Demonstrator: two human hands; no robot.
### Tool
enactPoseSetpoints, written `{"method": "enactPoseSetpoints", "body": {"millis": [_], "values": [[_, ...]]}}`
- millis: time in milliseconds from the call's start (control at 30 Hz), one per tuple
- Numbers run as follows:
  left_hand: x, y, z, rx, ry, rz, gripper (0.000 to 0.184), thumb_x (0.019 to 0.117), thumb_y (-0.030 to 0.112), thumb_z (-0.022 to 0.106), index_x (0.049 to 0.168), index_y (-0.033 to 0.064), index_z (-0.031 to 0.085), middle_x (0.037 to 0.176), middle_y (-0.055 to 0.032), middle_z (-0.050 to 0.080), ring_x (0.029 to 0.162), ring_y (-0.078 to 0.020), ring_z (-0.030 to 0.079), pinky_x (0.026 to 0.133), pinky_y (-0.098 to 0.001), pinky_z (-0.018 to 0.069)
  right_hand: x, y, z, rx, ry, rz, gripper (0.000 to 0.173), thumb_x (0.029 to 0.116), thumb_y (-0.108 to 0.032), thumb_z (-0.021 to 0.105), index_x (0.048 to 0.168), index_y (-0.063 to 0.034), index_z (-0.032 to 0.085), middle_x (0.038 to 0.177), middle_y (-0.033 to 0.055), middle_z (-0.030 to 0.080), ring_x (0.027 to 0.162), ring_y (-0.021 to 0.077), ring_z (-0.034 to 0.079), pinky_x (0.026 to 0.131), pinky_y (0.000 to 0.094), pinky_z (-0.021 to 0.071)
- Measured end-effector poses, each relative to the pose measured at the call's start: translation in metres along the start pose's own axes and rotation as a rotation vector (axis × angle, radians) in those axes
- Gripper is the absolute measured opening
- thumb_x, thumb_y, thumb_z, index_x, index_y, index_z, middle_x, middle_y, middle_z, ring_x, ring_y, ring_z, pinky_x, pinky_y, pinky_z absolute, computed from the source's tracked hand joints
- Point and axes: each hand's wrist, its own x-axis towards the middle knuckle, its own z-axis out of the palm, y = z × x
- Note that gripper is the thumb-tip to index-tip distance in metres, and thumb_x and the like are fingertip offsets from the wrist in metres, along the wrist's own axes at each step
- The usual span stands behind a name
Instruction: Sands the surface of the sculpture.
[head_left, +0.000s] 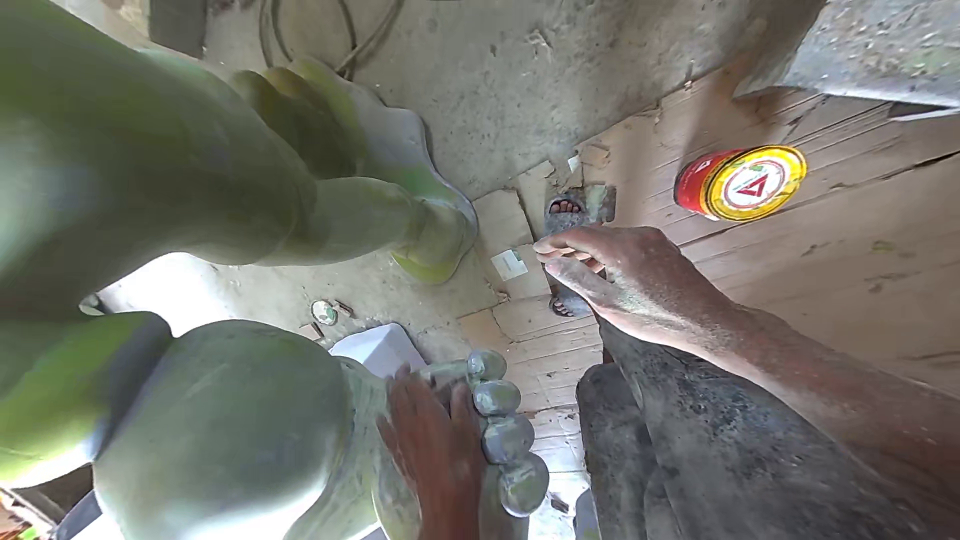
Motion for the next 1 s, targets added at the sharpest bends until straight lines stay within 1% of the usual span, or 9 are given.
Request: {"method": "enactPoseSetpoints", "body": {"millis": [67, 133, 200, 367, 500, 600, 800, 867, 1000], "values": [[-0.037, -0.008, -0.014, 0.02, -0.058, 0.005, 0.063, 0.093, 0.043, 0.065, 0.127, -0.0102, 0.061, 0.14, -0.0297, 0.055, 0.132, -0.0499, 0.051, 0.106, -0.0724, 0.0356, 0.002, 0.003, 0.002, -0.001, -0.01, 0.016, 0.039, 0.105, -0.039, 0.046, 0.121, -0.0133, 0.07, 0.1, 0.0048, 0.074, 0.088, 0.016, 0.071, 0.079, 0.0375, 0.0573], [-0.058, -0.014, -0.022, 0.042, -0.111, -0.002, 0.057, 0.0927, 0.042, 0.066, 0.115, -0.01, 0.066, 0.144, -0.0293, 0.053, 0.136, -0.0515, 0.046, 0.107, -0.0727, 0.0316, 0.0, 0.006, 0.004, 0.008, -0.035, 0.048, 0.038, 0.1053, -0.038, 0.047, 0.121, -0.0129, 0.07, 0.1, 0.0054, 0.074, 0.088, 0.0171, 0.072, 0.08, 0.039, 0.0575], [-0.047, -0.019, -0.016, 0.043, -0.067, 0.016, 0.06, 0.0926, 0.05, 0.063, 0.111, -0.0068, 0.069, 0.142, -0.0262, 0.055, 0.134, -0.0487, 0.05, 0.106, -0.0726, 0.034, 0.0, 0.01, 0.008, 0.01, -0.055, 0.073, 0.036, 0.1051, -0.037, 0.048, 0.121, -0.0134, 0.07, 0.1, 0.0045, 0.074, 0.088, 0.0166, 0.072, 0.08, 0.0387, 0.0578], [0.027, -0.003, 0.006, 0.024, 0.014, 0.013, 0.055, 0.094, 0.049, 0.065, 0.114, -0.0018, 0.068, 0.143, -0.0206, 0.055, 0.129, -0.0433, 0.055, 0.105, -0.0729, 0.0352, 0.007, 0.008, 0.015, 0.002, -0.156, 0.087, 0.032, 0.1051, -0.031, 0.052, 0.122, -0.01, 0.069, 0.105, 0.009, 0.074, 0.094, 0.0252, 0.073, 0.085, 0.0496, 0.0572], [-0.015, -0.007, -0.01, 0.042, -0.07, -0.009, 0.064, 0.0937, 0.048, 0.063, 0.125, -0.0074, 0.064, 0.144, -0.027, 0.053, 0.134, -0.0468, 0.05, 0.108, -0.072, 0.0336, 0.008, 0.012, 0.01, -0.012, -0.162, 0.046, 0.033, 0.1043, -0.032, 0.052, 0.122, -0.0111, 0.069, 0.103, 0.0067, 0.074, 0.091, 0.0222, 0.073, 0.082, 0.0466, 0.0578], [-0.048, -0.016, -0.019, 0.047, -0.104, -0.046, 0.064, 0.0926, 0.05, 0.065, 0.116, -0.0096, 0.066, 0.144, -0.0286, 0.052, 0.131, -0.0478, 0.053, 0.105, -0.0663, 0.0397, 0.005, 0.03, 0.009, 0.03, -0.195, 0.14, 0.032, 0.105, -0.029, 0.054, 0.124, -0.0093, 0.069, 0.107, 0.0093, 0.075, 0.095, 0.0247, 0.073, 0.087, 0.0492, 0.057], [0.046, 0.013, 0.009, 0.037, -0.077, -0.052, 0.057, 0.0939, 0.046, 0.067, 0.123, -0.0024, 0.065, 0.137, -0.0231, 0.058, 0.118, -0.0426, 0.062, 0.096, -0.0681, 0.0446, -0.003, 0.049, 0.011, -0.027, -0.214, 0.211, 0.029, 0.1049, -0.029, 0.055, 0.124, -0.0119, 0.069, 0.108, 0.0081, 0.074, 0.098, 0.025, 0.072, 0.089, 0.0521, 0.0565], [0.049, 0.018, 0.009, 0.02, -0.072, -0.094, 0.059, 0.0942, 0.045, 0.067, 0.129, -0.0019, 0.061, 0.135, -0.0223, 0.059, 0.117, -0.0408, 0.062, 0.099, -0.0681, 0.0434, -0.003, 0.047, 0.009, -0.024, -0.213, 0.207, 0.028, 0.1044, -0.027, 0.056, 0.123, -0.0113, 0.069, 0.107, 0.0082, 0.074, 0.097, 0.0247, 0.072, 0.088, 0.0513, 0.0569], [0.015, -0.001, -0.003, -0.037, -0.01, -0.152, 0.062, 0.0928, 0.044, 0.066, 0.128, -0.0066, 0.061, 0.137, -0.0265, 0.057, 0.116, -0.0437, 0.062, 0.093, -0.0645, 0.0477, -0.011, 0.055, 0.007, -0.005, -0.218, 0.226, 0.028, 0.1045, -0.029, 0.056, 0.123, -0.0124, 0.07, 0.109, 0.0064, 0.074, 0.096, 0.0222, 0.073, 0.087, 0.0487, 0.0579]]}}
